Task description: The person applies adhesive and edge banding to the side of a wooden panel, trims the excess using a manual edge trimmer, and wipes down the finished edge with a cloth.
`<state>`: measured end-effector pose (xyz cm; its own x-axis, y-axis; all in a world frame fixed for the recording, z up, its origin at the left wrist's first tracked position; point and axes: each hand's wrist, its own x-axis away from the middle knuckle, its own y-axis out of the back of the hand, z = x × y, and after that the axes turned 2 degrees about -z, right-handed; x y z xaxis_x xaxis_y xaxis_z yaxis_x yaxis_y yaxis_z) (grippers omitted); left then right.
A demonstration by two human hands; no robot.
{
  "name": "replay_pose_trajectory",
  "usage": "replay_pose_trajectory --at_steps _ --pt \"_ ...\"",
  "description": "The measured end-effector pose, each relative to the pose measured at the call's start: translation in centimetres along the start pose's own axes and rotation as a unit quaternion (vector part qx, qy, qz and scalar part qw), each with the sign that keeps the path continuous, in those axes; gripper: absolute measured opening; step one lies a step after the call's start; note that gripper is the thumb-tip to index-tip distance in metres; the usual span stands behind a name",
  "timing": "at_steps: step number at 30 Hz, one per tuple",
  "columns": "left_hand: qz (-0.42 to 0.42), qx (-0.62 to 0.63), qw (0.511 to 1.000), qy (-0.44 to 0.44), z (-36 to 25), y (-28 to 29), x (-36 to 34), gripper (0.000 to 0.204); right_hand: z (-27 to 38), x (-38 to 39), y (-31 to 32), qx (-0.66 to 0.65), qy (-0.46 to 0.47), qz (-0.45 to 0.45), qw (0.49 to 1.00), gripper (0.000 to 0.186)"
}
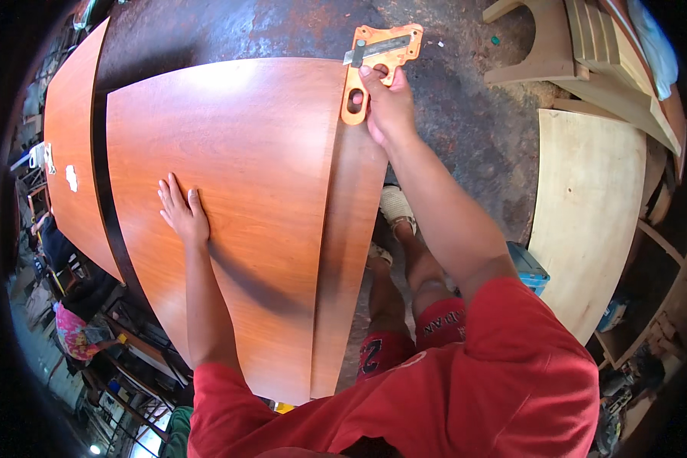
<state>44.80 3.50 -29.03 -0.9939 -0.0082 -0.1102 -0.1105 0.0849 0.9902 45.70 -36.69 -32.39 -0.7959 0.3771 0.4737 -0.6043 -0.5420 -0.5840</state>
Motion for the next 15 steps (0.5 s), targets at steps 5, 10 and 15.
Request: replay_pose_trajectory --at_steps 5,10,15 --pt "-0.005 0.010 1.000 0.007 0.4 -0.2 0.3 0.060 -0.4 0.3 -0.4 0.020 0.028 -0.003 0.999 0.016" --pt "-0.001 -0.003 1.000 0.005 0.3 0.2 0.2 0.060 -0.9 0.8 -0.8 0.044 0.067 -0.021 0.997 0.017" --pt "-0.003 -0.011 1.000 0.005 0.2 -0.1 0.2 0.061 -2.1 0.7 -0.9 0.075 0.120 -0.043 0.989 0.018"
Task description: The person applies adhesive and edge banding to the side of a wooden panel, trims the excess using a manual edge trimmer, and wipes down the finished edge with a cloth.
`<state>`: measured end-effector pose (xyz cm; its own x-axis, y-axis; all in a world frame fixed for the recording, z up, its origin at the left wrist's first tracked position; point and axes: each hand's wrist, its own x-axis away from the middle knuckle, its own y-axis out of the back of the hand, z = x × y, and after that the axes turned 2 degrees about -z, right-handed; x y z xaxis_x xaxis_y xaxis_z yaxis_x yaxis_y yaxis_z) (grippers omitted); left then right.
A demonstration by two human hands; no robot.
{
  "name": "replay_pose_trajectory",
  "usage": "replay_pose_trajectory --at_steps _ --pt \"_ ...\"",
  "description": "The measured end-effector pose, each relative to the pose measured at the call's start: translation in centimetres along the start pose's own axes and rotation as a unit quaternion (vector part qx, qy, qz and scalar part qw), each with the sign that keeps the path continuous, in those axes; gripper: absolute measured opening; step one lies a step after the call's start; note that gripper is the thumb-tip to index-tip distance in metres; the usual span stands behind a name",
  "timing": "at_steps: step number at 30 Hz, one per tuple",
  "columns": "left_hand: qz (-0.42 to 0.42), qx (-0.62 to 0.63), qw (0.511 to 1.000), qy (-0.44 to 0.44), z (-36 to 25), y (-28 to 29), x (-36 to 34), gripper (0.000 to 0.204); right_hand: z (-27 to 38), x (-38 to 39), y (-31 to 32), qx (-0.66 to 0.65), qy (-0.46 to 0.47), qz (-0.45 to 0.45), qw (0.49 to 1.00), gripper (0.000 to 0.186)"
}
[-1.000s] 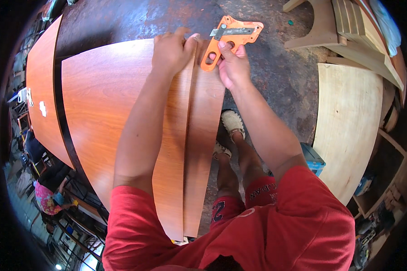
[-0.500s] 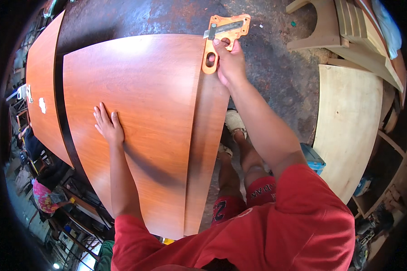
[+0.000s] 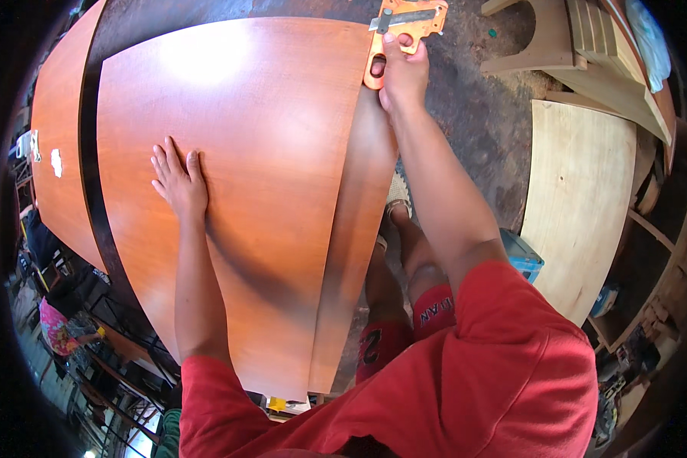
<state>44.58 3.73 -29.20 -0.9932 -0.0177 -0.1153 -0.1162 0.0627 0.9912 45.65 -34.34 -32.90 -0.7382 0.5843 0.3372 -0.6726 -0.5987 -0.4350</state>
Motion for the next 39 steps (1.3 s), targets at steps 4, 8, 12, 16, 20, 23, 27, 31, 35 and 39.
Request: replay_pose_trajectory --at_steps 4,8,12,16,20,23,27,31,35,39 --pt "-0.002 -0.010 1.000 0.002 0.0 -0.1 0.1 0.062 -0.3 0.6 -0.1 0.025 0.030 -0.020 0.999 0.020" --pt "-0.004 0.020 1.000 0.003 0.0 -0.2 0.0 0.065 -0.2 0.0 0.2 0.051 0.033 -0.011 0.998 0.018" --pt "-0.008 0.014 1.000 0.005 0.2 -0.3 0.1 0.064 -0.7 -0.4 0.3 0.039 0.040 -0.010 0.998 0.015" --pt "-0.012 0.016 1.000 0.002 0.1 -0.2 0.1 0.064 -0.4 -0.7 0.0 0.046 0.024 -0.024 0.998 0.015" --pt "-0.011 0.014 1.000 0.001 0.2 -0.4 0.1 0.065 -0.4 -0.8 0.2 0.028 0.026 -0.019 0.999 0.017" --pt "-0.017 0.014 1.000 0.002 0.2 -0.4 0.1 0.066 -0.6 -1.1 0.5 0.032 0.029 -0.018 0.999 0.017" --pt "-0.018 0.001 1.000 0.005 0.3 -0.5 0.2 0.066 -0.6 -0.2 -0.2 0.054 0.033 -0.050 0.997 0.015" --pt "-0.017 0.000 1.000 0.006 0.2 -0.4 0.2 0.066 -0.6 0.5 -0.4 0.055 0.040 -0.051 0.996 0.015" --pt "-0.017 0.000 1.000 0.005 0.2 -0.4 0.1 0.066 -0.5 0.1 -0.5 0.046 0.044 -0.042 0.997 0.014" --pt "-0.015 -0.002 1.000 0.003 0.2 -0.3 0.1 0.064 -0.6 -0.7 -0.4 0.058 0.044 -0.058 0.996 0.014"
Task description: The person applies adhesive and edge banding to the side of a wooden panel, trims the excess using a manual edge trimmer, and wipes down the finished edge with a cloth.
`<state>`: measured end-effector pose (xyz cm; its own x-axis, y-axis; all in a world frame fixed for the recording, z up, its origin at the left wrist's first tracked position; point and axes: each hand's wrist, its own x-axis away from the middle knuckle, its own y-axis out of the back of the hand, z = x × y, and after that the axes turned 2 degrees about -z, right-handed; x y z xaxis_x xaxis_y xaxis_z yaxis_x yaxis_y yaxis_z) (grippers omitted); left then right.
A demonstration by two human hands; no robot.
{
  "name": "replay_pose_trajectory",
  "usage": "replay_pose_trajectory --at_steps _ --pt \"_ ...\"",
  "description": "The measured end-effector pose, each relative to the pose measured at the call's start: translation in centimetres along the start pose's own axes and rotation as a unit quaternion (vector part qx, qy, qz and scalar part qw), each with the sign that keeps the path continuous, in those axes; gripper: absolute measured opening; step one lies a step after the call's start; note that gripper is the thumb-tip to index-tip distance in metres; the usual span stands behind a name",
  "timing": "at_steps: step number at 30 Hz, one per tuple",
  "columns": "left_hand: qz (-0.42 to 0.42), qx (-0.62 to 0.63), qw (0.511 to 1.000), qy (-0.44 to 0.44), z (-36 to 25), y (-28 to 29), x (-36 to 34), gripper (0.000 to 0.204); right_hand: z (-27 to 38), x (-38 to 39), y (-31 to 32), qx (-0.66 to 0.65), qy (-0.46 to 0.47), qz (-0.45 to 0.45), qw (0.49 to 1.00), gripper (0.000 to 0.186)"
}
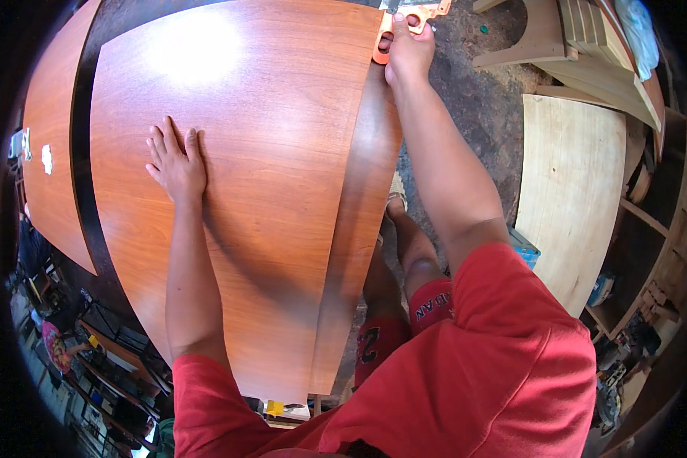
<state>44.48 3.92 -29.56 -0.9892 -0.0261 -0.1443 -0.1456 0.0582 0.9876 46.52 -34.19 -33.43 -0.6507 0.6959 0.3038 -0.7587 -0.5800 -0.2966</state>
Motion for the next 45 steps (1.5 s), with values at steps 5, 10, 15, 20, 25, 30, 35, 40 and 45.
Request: replay_pose_trajectory --at_steps 5,10,15,20,25,30,35,40,45 --pt "0.015 0.002 1.000 0.009 -0.1 0.2 0.0 0.066 -0.3 -0.3 0.4 -0.020 0.005 0.005 1.000 0.015" --pt "0.005 -0.002 1.000 0.009 0.0 -0.1 0.0 0.066 -0.1 0.2 0.4 -0.009 0.005 0.017 1.000 0.015" --pt "0.005 0.004 1.000 0.013 -0.1 0.0 0.0 0.067 -0.1 1.6 0.5 -0.025 -0.008 0.014 1.000 0.014" --pt "0.004 0.008 1.000 0.014 -0.1 -0.1 0.1 0.067 -0.3 3.4 0.9 -0.031 -0.006 0.010 0.999 0.015" --pt "-0.013 -0.009 1.000 0.002 -0.2 -0.4 0.0 0.063 -0.2 5.0 1.1 -0.010 -0.013 -0.008 1.000 0.015" --pt "-0.011 -0.008 1.000 0.004 0.2 -0.4 0.0 0.064 -0.5 6.4 1.2 -0.031 -0.017 -0.002 0.999 0.016" --pt "-0.009 -0.005 1.000 0.002 0.1 -0.3 0.0 0.064 -0.5 5.7 1.8 -0.008 -0.027 0.014 1.000 0.012" --pt "0.013 -0.003 1.000 0.019 -0.1 -0.1 0.0 0.066 -0.1 2.9 0.9 -0.005 -0.010 0.013 1.000 0.013" --pt "0.010 -0.018 1.000 0.021 0.1 -0.2 -0.1 0.067 -0.9 4.5 1.3 -0.024 -0.016 0.006 1.000 0.013"
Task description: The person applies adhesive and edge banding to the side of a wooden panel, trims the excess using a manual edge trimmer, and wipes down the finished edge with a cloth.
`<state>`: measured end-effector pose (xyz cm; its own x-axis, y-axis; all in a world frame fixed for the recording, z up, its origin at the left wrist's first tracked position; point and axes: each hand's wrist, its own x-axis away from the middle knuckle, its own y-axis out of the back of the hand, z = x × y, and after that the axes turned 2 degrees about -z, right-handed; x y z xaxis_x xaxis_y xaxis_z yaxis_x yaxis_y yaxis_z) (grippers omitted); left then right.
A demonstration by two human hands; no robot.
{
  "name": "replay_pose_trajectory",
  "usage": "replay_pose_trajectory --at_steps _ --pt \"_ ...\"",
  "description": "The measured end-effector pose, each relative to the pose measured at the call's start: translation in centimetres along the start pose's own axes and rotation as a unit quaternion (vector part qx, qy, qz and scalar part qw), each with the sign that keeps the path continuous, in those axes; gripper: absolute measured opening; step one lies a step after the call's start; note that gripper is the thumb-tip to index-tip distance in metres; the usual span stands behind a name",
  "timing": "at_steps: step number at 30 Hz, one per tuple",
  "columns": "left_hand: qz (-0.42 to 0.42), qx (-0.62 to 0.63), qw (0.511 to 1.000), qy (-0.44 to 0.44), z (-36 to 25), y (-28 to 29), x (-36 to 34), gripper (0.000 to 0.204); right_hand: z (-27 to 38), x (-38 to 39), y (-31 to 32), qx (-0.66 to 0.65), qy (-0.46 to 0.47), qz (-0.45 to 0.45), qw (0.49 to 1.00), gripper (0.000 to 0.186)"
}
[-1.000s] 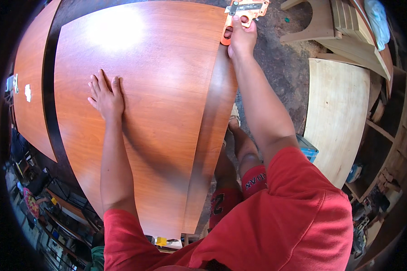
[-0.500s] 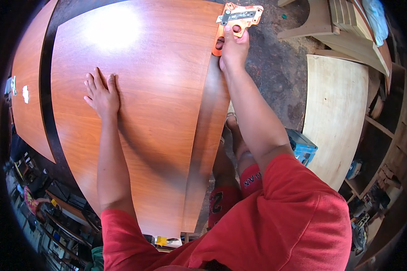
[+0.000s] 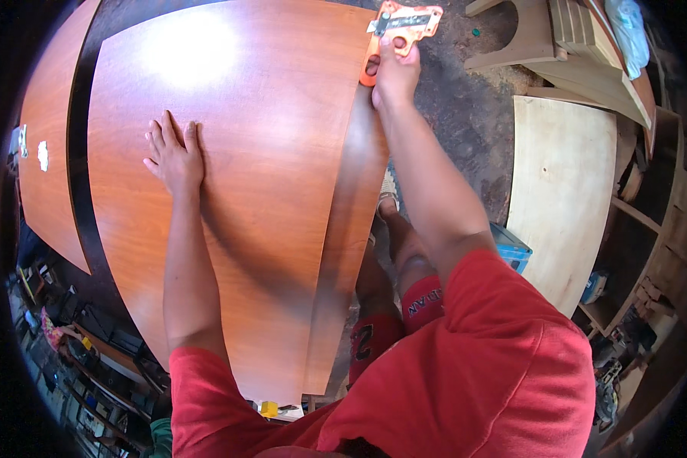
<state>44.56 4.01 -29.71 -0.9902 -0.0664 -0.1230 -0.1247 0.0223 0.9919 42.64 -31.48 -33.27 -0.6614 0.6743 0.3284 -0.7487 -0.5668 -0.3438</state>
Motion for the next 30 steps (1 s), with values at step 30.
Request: replay_pose_trajectory --at_steps 30 --pt "-0.008 -0.011 1.000 -0.001 0.0 -0.2 0.0 0.066 -0.4 7.8 1.5 0.012 -0.028 -0.015 0.999 0.015"
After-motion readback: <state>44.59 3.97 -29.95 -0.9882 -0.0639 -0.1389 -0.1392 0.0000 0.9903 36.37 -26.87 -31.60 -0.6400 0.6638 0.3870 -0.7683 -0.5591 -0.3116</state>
